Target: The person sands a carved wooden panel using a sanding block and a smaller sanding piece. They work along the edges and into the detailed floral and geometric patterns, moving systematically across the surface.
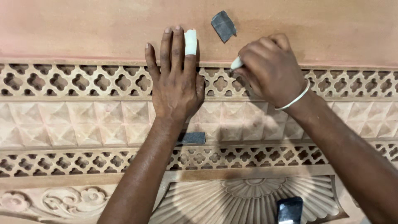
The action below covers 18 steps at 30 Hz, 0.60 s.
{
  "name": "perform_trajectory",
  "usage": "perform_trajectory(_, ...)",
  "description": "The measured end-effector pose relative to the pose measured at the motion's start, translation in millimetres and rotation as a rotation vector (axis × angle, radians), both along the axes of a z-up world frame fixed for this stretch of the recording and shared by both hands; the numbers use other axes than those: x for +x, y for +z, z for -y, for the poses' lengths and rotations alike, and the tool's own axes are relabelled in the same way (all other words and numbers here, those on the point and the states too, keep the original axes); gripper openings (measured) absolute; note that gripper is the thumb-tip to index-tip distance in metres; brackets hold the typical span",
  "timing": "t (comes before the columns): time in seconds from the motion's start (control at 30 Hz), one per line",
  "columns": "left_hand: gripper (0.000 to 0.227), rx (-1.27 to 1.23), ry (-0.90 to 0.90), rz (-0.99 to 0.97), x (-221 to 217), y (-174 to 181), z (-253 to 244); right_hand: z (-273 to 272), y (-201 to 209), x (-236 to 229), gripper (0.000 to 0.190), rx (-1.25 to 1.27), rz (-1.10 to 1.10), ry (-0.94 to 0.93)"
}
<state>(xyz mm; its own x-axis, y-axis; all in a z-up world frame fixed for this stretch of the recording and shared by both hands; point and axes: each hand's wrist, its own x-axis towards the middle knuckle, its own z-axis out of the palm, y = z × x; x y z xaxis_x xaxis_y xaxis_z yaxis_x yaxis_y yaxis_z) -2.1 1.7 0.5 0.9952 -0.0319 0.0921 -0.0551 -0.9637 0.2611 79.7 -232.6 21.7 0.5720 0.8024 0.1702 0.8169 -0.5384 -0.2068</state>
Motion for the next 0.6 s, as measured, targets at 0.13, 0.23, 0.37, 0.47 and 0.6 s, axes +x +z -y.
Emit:
perform_trajectory(0.13, 0.068, 0.034, 0.023, -0.015, 0, -2, 0, 2, -2, 3, 0.009, -0.192, 0.347, 0.181)
perform_trajectory(0.23, 0.068, 0.026, 0.027, 0.009, 0, -4, 2, -10, 12, 2, 0.011, -0.100, 0.050, 0.129)
perform_trajectory(0.37, 0.066, 0.020, 0.025, -0.001, 3, -4, 0, -25, 28, -2, 0.028, 0.058, -0.226, -0.027)
perform_trajectory(0.47, 0.067, 0.020, 0.030, 0.023, -1, -5, 1, -30, 17, -17, 0.026, 0.119, -0.164, -0.093)
perform_trajectory(0.6, 0.066, -0.045, 0.051, 0.003, 1, -7, 0, -35, -7, -33, 0.026, 0.182, 0.009, -0.165)
